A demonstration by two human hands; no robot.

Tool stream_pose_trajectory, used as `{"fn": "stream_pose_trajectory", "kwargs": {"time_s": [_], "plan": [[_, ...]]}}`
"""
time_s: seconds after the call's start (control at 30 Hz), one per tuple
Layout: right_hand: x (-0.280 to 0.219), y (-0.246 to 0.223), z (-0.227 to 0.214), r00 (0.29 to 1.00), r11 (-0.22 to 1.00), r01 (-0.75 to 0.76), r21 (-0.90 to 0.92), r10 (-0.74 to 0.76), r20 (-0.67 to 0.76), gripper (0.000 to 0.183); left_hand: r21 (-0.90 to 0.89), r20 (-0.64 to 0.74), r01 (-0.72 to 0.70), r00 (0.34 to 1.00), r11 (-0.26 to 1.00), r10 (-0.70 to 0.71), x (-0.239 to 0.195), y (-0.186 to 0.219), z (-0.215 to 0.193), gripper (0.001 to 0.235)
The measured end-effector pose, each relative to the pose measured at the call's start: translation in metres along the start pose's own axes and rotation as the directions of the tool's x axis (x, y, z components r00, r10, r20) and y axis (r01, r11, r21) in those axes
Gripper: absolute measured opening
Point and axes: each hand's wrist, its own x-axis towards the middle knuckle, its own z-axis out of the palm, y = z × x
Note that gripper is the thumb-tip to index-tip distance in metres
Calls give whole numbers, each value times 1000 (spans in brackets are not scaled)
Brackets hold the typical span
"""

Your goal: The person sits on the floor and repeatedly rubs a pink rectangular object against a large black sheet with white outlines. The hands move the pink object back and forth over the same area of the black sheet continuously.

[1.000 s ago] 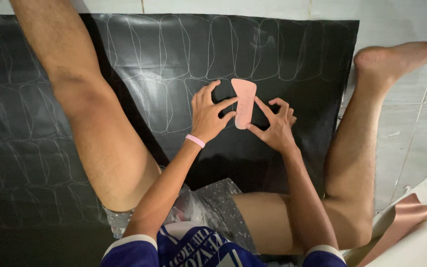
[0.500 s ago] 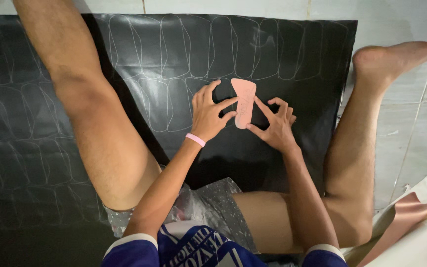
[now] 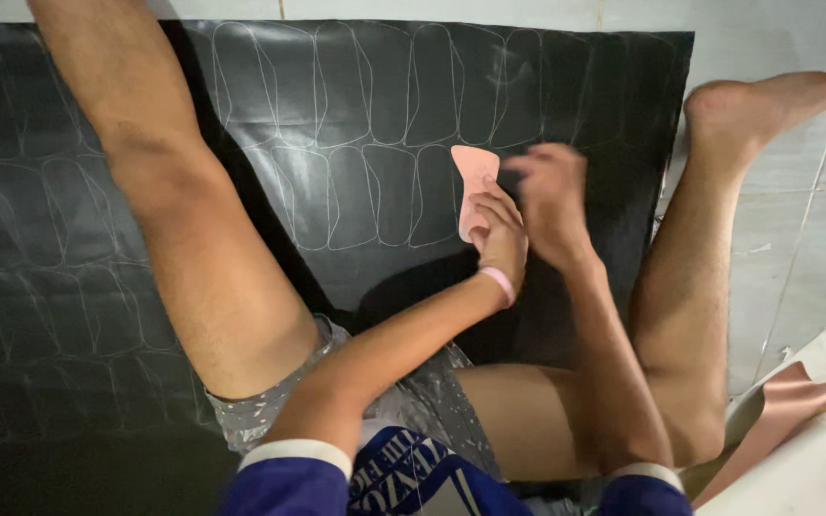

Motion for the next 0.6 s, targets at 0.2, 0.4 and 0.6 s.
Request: {"fn": "stream_pose_trajectory", "kwargs": {"time_s": [0.2, 0.4, 0.6], "plan": [[16, -42, -4, 880, 986, 150, 77, -169, 444, 11, -119, -6, -93, 996, 989, 93, 41, 115, 61, 49], [21, -46, -8, 879, 989, 147, 9, -134, 458, 12, -199, 42, 55, 998, 978, -48, 44, 127, 70, 42], [56, -33, -10, 939, 996, 68, -64, -42, 341, 19, -467, 136, 108, 989, 878, -49, 16, 20, 26, 36]]}}
